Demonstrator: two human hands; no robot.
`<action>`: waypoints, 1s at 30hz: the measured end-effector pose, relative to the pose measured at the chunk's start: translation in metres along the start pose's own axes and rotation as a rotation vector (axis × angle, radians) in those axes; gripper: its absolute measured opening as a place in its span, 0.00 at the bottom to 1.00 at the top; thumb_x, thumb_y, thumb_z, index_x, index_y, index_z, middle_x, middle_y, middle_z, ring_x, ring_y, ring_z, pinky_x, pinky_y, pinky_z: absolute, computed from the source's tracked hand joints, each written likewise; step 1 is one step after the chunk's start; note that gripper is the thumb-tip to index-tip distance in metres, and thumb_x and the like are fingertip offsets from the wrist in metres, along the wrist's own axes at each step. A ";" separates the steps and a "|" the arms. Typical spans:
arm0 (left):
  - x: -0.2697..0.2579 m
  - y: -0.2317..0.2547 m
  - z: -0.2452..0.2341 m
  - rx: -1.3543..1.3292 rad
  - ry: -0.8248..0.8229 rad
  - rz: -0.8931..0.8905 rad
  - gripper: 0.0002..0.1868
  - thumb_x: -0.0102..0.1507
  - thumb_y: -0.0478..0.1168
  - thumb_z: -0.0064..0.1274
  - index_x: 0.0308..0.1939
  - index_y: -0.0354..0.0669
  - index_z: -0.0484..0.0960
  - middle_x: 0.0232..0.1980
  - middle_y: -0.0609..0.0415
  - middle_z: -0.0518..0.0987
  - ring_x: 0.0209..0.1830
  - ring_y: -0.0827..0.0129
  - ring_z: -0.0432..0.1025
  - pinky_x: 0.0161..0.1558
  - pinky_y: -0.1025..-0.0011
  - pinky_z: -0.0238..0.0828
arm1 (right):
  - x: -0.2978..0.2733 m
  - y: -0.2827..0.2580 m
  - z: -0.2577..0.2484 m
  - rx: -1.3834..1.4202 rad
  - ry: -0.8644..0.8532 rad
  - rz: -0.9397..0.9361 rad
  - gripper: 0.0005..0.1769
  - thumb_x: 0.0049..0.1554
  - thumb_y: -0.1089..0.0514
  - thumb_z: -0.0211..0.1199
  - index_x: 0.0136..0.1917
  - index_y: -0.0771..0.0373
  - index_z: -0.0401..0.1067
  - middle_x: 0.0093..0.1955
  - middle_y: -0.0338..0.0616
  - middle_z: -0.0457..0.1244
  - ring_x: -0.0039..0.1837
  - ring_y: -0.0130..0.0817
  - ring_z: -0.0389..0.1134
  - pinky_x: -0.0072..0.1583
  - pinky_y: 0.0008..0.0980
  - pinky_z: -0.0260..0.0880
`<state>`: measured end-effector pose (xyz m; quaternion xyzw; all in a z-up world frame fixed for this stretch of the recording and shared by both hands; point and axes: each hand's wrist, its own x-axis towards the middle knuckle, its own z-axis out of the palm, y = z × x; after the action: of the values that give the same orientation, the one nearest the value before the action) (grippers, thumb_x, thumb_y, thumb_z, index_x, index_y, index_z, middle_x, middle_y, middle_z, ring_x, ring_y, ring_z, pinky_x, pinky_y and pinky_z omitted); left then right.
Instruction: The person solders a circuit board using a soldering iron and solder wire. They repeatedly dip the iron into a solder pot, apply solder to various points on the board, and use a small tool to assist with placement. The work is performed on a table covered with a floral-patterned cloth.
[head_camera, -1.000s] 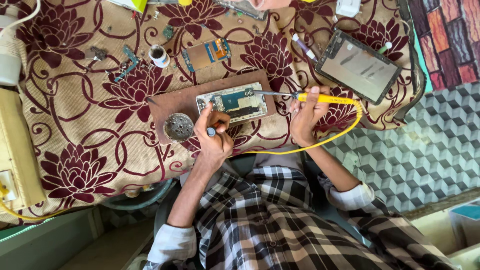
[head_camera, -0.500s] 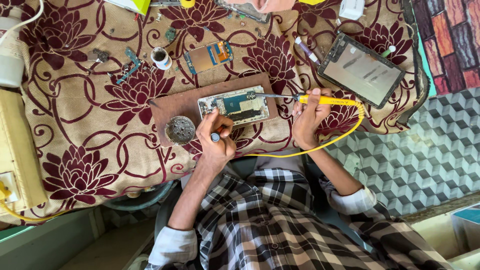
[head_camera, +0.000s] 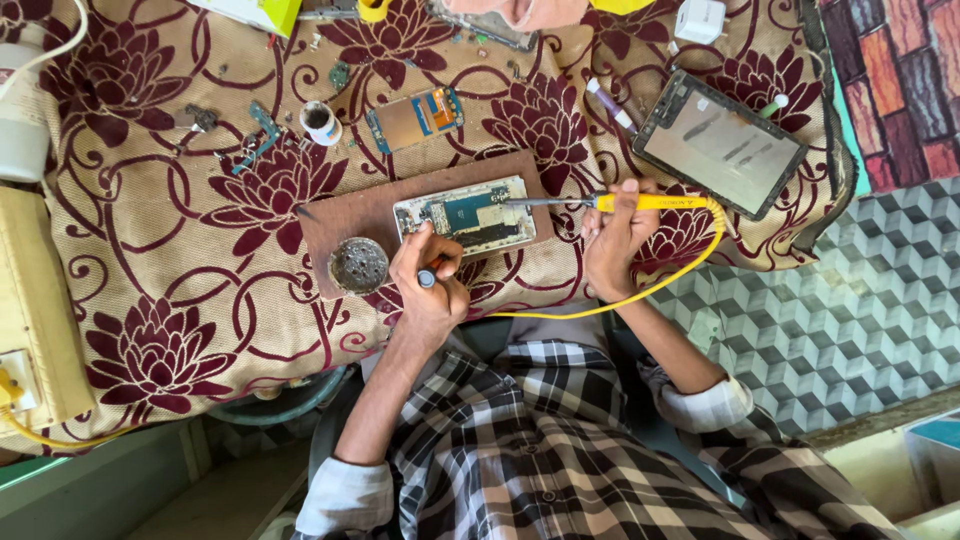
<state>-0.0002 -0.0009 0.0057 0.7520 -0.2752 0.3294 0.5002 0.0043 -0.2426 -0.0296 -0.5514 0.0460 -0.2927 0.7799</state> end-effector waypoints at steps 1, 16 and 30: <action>0.001 0.000 0.000 -0.002 0.005 0.003 0.45 0.54 0.16 0.39 0.75 0.41 0.49 0.26 0.54 0.72 0.24 0.68 0.62 0.34 0.64 0.59 | 0.000 0.000 0.001 0.030 0.004 0.005 0.16 0.73 0.49 0.51 0.48 0.61 0.56 0.32 0.37 0.53 0.29 0.24 0.56 0.31 0.26 0.60; -0.004 -0.001 0.001 -0.086 -0.001 -0.055 0.44 0.55 0.16 0.38 0.75 0.41 0.49 0.27 0.53 0.71 0.23 0.70 0.62 0.33 0.69 0.60 | 0.002 -0.005 0.004 -0.020 -0.010 0.028 0.13 0.73 0.53 0.51 0.49 0.63 0.57 0.33 0.39 0.53 0.31 0.25 0.56 0.34 0.26 0.60; -0.004 -0.002 0.001 -0.073 0.007 -0.045 0.39 0.63 0.18 0.37 0.76 0.42 0.47 0.28 0.54 0.71 0.25 0.72 0.62 0.35 0.67 0.59 | 0.004 -0.018 0.003 0.152 0.075 0.207 0.17 0.69 0.48 0.57 0.48 0.61 0.59 0.31 0.35 0.51 0.28 0.24 0.55 0.28 0.23 0.55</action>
<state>-0.0013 -0.0005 0.0013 0.7380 -0.2683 0.3105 0.5356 0.0014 -0.2454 -0.0117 -0.4718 0.1095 -0.2337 0.8431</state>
